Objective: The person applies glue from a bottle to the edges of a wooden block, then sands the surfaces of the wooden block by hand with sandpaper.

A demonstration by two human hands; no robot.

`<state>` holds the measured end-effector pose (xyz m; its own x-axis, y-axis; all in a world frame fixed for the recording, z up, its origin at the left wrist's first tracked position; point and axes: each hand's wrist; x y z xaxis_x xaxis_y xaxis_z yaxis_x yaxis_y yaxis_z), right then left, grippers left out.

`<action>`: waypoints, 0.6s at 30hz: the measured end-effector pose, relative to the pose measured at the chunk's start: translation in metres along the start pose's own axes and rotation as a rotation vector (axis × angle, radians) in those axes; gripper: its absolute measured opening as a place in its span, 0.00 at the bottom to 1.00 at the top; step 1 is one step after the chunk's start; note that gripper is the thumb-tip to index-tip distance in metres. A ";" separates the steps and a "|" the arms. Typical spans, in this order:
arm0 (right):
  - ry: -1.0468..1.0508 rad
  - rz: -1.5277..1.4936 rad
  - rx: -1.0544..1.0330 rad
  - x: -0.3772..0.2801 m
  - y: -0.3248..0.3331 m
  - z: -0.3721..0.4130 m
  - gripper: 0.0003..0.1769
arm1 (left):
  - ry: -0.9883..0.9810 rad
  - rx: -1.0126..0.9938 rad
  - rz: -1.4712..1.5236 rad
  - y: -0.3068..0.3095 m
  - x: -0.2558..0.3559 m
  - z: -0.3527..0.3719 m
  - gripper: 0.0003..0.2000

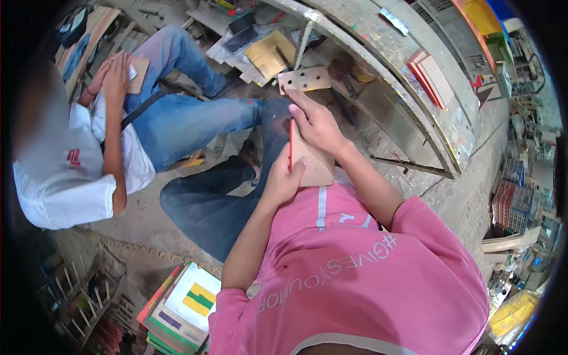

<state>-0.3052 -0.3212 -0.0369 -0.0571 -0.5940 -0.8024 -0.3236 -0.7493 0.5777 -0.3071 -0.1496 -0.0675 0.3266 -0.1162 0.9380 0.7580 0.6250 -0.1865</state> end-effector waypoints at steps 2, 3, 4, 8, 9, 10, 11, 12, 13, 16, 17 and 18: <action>0.009 0.032 -0.113 0.020 -0.009 0.009 0.23 | 0.000 0.061 -0.038 0.005 -0.013 -0.004 0.25; 0.014 0.025 -0.122 0.022 -0.006 0.015 0.23 | 0.092 0.096 0.174 0.003 -0.013 -0.005 0.26; 0.003 0.136 -0.152 0.021 -0.003 0.027 0.23 | 0.181 0.131 0.388 0.001 -0.013 -0.006 0.28; 0.036 0.200 -0.337 0.006 -0.002 0.085 0.22 | 0.023 0.082 0.160 0.006 -0.042 -0.011 0.31; 0.026 0.208 -0.348 0.006 -0.002 0.082 0.22 | 0.004 0.061 0.171 0.006 -0.038 -0.011 0.31; 0.020 0.204 -0.348 0.010 -0.005 0.075 0.22 | 0.010 0.059 0.170 0.008 -0.029 -0.010 0.31; 0.041 0.219 -0.383 0.014 -0.010 0.065 0.22 | 0.068 0.028 0.178 0.010 -0.021 -0.008 0.32; 0.059 0.233 -0.418 0.019 -0.015 0.055 0.23 | 0.126 -0.004 0.186 0.010 -0.018 -0.007 0.33; 0.050 0.269 -0.455 0.027 -0.022 0.042 0.23 | 0.133 0.032 0.253 0.009 -0.026 -0.010 0.32; -0.013 0.322 -0.528 0.033 -0.031 0.032 0.24 | 0.117 0.021 0.373 0.008 -0.026 -0.011 0.31; -0.013 0.324 -0.523 0.031 -0.024 0.042 0.24 | 0.115 0.017 0.371 0.008 -0.025 -0.011 0.31; 0.003 0.285 -0.489 0.028 -0.011 0.057 0.24 | 0.149 0.050 0.415 0.009 -0.027 -0.012 0.31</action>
<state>-0.3568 -0.3131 -0.0741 -0.0749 -0.7929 -0.6047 0.1793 -0.6072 0.7740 -0.3021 -0.1503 -0.0981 0.6780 0.0451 0.7336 0.5186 0.6780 -0.5210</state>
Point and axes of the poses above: each hand's wrist, its own z-axis away from the middle knuckle, its own y-axis out of the back of the hand, x = y × z
